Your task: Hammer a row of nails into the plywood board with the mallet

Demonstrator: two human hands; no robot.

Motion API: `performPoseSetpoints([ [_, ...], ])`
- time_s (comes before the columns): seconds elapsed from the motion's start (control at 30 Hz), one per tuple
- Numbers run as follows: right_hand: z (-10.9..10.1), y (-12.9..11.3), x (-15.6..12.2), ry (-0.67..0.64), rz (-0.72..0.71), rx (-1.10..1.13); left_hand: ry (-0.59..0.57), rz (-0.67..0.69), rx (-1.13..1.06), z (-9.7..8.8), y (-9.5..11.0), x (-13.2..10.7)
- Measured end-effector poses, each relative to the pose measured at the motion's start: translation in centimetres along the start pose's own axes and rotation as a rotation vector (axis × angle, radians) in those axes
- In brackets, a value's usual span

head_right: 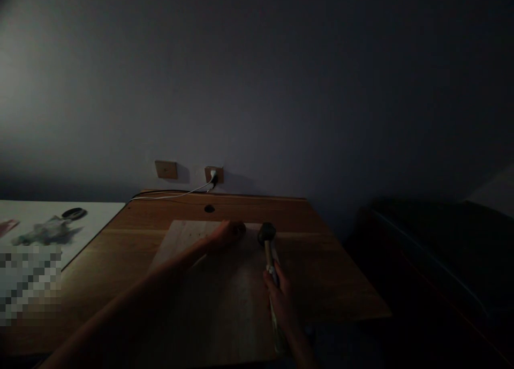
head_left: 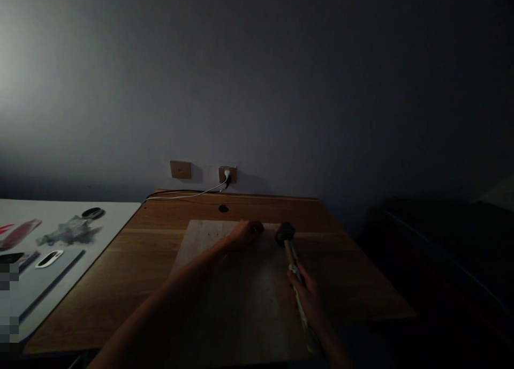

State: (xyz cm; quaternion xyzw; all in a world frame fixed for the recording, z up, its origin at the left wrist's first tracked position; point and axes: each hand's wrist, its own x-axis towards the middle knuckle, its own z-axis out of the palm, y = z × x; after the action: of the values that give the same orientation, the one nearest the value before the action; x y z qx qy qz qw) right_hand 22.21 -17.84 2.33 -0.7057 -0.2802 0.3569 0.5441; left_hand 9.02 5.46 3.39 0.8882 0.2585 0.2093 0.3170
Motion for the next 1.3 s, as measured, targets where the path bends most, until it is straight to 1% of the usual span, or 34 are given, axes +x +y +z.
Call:
performPoseSetpoints([
  [0.13, 0.1, -0.3, -0.4, 0.011, 0.068, -0.007, 0.067, -0.012, -0.049, 0.7, -0.6, 0.0],
  [0.57, 0.3, -2.3, -1.4, 0.019, 0.083, -0.032, 0.052, 0.042, -0.106, 1.3, -1.8, -0.1],
  [0.7, 0.5, -3.0, -1.7, -0.002, 0.038, -0.060, 0.084, 0.048, -0.074, 1.5, -2.0, -0.1],
  [0.8, 0.8, -3.5, -1.5, -0.058, -0.037, -0.099, 0.096, 0.063, -0.081, 1.6, -2.1, -0.2],
  [0.93, 1.5, -3.3, -0.7, -0.121, -0.160, -0.161, 0.144, 0.087, -0.114, 1.6, -2.2, -0.3],
  [1.0, 1.8, -2.9, -0.3, -0.136, -0.193, -0.180, 0.164, 0.105, -0.139, 1.6, -2.1, -0.3],
  [1.17, 2.4, -2.2, 0.1, -0.136, -0.202, -0.201, 0.143, 0.085, -0.187, 1.4, -1.8, -0.4],
  [1.3, 2.6, -2.3, 0.1, -0.123, -0.178, -0.193, 0.139, 0.070, -0.166, 1.4, -1.6, -0.5],
])
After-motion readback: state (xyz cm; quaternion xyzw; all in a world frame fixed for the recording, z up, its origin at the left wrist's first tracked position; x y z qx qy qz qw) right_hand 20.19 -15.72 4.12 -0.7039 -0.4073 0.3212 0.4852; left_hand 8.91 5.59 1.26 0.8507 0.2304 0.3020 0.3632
